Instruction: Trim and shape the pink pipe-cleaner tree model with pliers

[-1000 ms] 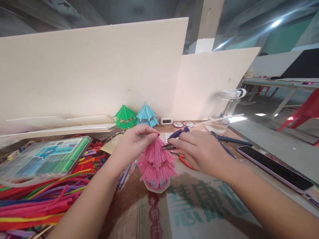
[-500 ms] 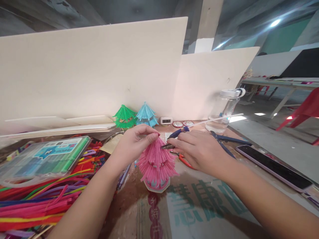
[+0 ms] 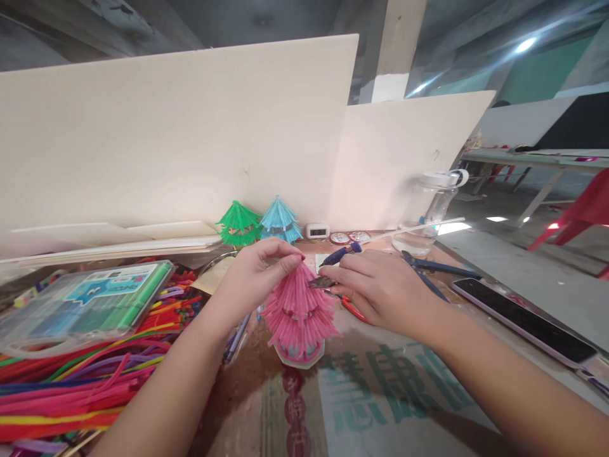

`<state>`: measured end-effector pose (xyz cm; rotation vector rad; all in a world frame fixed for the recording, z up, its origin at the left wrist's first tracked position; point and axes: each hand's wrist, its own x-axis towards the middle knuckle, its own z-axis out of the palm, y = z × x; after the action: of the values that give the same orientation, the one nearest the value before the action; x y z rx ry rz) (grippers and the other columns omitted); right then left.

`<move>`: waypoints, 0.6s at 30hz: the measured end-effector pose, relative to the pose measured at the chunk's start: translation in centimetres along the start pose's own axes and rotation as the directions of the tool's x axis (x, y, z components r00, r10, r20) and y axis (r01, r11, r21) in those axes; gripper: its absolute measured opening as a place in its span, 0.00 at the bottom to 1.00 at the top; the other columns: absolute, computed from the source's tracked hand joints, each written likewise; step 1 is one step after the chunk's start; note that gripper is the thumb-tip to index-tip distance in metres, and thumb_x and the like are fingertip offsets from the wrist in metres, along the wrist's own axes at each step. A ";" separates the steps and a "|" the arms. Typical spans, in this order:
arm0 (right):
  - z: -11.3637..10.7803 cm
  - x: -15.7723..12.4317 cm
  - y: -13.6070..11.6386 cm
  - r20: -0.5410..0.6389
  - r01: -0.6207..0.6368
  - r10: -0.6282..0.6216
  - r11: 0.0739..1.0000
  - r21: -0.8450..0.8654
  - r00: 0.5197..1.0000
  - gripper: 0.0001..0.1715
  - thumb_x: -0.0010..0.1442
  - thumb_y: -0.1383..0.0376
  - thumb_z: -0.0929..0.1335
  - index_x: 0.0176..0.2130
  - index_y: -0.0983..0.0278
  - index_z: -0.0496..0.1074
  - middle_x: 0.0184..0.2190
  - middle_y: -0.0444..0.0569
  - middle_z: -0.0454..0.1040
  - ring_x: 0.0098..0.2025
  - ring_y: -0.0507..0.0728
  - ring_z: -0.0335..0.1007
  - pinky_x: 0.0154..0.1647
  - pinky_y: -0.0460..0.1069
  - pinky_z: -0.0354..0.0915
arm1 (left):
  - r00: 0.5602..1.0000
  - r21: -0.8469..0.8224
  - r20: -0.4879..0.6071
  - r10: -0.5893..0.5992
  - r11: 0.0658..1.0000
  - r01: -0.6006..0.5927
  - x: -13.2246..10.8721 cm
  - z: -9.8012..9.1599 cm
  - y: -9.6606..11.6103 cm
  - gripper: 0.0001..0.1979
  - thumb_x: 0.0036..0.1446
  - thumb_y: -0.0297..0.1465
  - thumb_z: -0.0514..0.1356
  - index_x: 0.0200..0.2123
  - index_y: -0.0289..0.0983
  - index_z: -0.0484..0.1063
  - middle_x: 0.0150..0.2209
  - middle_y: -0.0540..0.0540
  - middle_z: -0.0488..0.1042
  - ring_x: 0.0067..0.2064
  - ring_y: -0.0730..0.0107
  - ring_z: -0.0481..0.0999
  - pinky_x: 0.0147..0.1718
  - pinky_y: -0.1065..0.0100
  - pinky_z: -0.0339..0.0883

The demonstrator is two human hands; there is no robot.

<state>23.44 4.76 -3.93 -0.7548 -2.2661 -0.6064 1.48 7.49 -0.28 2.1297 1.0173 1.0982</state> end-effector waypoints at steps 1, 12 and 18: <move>0.0 0.0 0.0 0.000 0.001 -0.001 1.000 -0.001 1.000 0.15 0.65 0.72 0.62 0.47 0.67 0.73 0.30 0.49 0.74 0.33 0.56 0.68 0.30 0.50 0.58 | 1.000 0.003 0.001 0.001 1.000 -0.001 0.0 0.0 0.0 0.11 0.55 0.38 0.60 0.29 0.36 0.74 0.30 0.48 0.77 0.34 0.68 0.74 0.35 0.69 0.67; -0.1 0.0 0.0 -0.050 0.002 -0.003 1.000 -0.013 0.999 0.15 0.66 0.71 0.60 0.47 0.66 0.73 0.30 0.50 0.75 0.33 0.57 0.69 0.31 0.50 0.60 | 1.000 0.014 -0.008 -0.002 1.000 0.002 0.0 -0.2 0.0 0.11 0.55 0.38 0.60 0.29 0.37 0.75 0.33 0.47 0.77 0.36 0.66 0.74 0.38 0.67 0.66; -0.3 0.0 0.3 -0.080 -0.032 0.029 0.999 -0.043 0.996 0.14 0.66 0.70 0.60 0.44 0.67 0.74 0.32 0.52 0.75 0.33 0.58 0.69 0.32 0.51 0.62 | 0.998 -0.014 -0.053 0.032 0.999 -0.032 0.1 -0.4 -0.3 0.11 0.57 0.37 0.58 0.31 0.37 0.75 0.35 0.47 0.76 0.40 0.65 0.74 0.44 0.66 0.64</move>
<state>23.76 4.80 -3.65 -0.7723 -2.1715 -0.6627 1.10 7.78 -0.27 2.1224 0.9992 1.1797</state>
